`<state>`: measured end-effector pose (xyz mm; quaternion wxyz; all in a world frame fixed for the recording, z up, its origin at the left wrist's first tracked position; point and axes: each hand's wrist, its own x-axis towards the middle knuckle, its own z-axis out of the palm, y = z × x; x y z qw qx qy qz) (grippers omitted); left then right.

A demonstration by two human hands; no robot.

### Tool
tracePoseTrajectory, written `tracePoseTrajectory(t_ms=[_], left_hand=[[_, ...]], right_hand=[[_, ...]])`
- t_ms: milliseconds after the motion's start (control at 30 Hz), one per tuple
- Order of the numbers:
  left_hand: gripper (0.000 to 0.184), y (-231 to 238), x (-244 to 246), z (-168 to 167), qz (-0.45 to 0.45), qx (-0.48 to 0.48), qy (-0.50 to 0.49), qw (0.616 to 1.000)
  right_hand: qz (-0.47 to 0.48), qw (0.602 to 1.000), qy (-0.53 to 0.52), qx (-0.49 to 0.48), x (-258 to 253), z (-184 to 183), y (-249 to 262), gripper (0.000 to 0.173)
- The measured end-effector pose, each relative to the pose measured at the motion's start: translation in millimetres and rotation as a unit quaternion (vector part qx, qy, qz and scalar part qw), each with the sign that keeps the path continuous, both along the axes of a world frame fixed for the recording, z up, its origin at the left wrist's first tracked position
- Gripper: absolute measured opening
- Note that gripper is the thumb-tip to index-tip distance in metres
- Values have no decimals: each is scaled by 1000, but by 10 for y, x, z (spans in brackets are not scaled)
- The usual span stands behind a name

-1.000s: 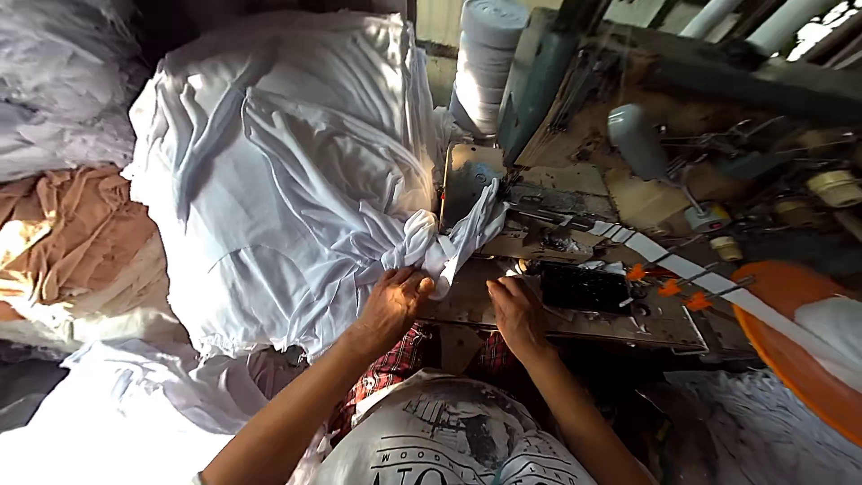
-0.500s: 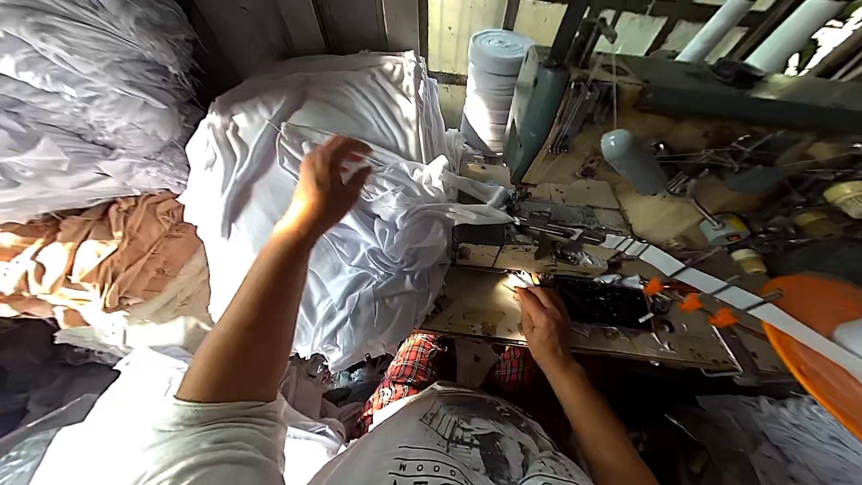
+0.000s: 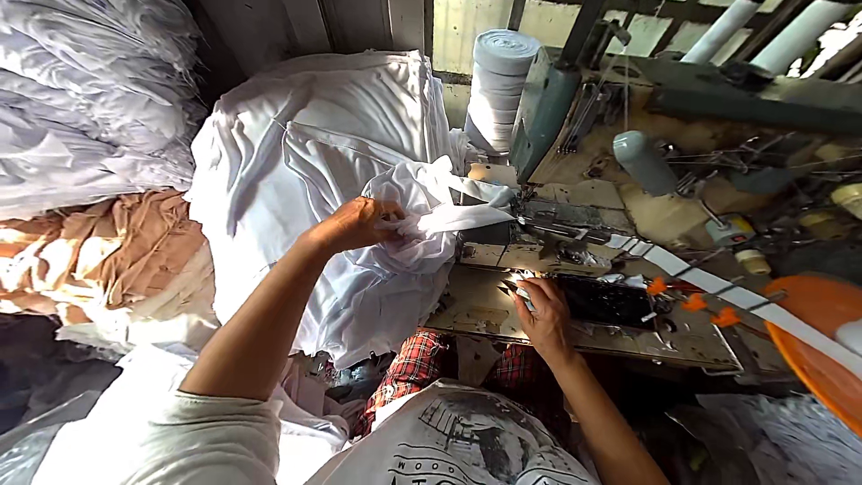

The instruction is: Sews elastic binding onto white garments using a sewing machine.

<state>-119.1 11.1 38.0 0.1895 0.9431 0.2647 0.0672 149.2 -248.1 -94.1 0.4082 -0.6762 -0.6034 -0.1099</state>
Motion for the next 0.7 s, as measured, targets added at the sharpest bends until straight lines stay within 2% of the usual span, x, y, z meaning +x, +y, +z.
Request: tracePoseTrajectory(t_ms=[67, 100, 167, 233, 267, 333, 400, 433, 500, 600, 700], left_hand=[[13, -31, -27, 188, -20, 30, 1, 999], [11, -88, -64, 366, 2, 55, -29, 998], [13, -246, -206, 713, 30, 139, -145, 979], [19, -511, -298, 898, -6, 231, -235, 944], [20, -703, -296, 890, -43, 240, -251, 937], [16, -1045, -225, 564, -125, 205, -224, 945], [13, -1196, -130, -9, -163, 156, -130, 966], [14, -1196, -96, -289, -156, 125, -101, 975], [15, -1183, -67, -713, -96, 119, -121, 981], [17, -1201, 3, -949, -41, 169, -205, 963], [15, -1251, -16, -939, -63, 153, -232, 958]], right_hand=[[34, 997, 62, 27, -10, 206, 71, 23], [51, 994, 87, 42, -1, 344, 117, 22], [78, 988, 115, 66, 34, 602, 203, 21], [104, 983, 140, 63, 81, 808, 280, 23], [111, 982, 143, 53, 108, 881, 318, 24], [111, 985, 131, 24, 152, 952, 388, 28], [102, 989, 106, -10, 183, 959, 420, 36], [100, 991, 90, -23, 193, 948, 425, 39], [102, 993, 55, -38, 196, 919, 412, 37], [115, 993, 15, -37, 189, 876, 379, 25], [140, 990, -2, -30, 126, 782, 319, 18]])
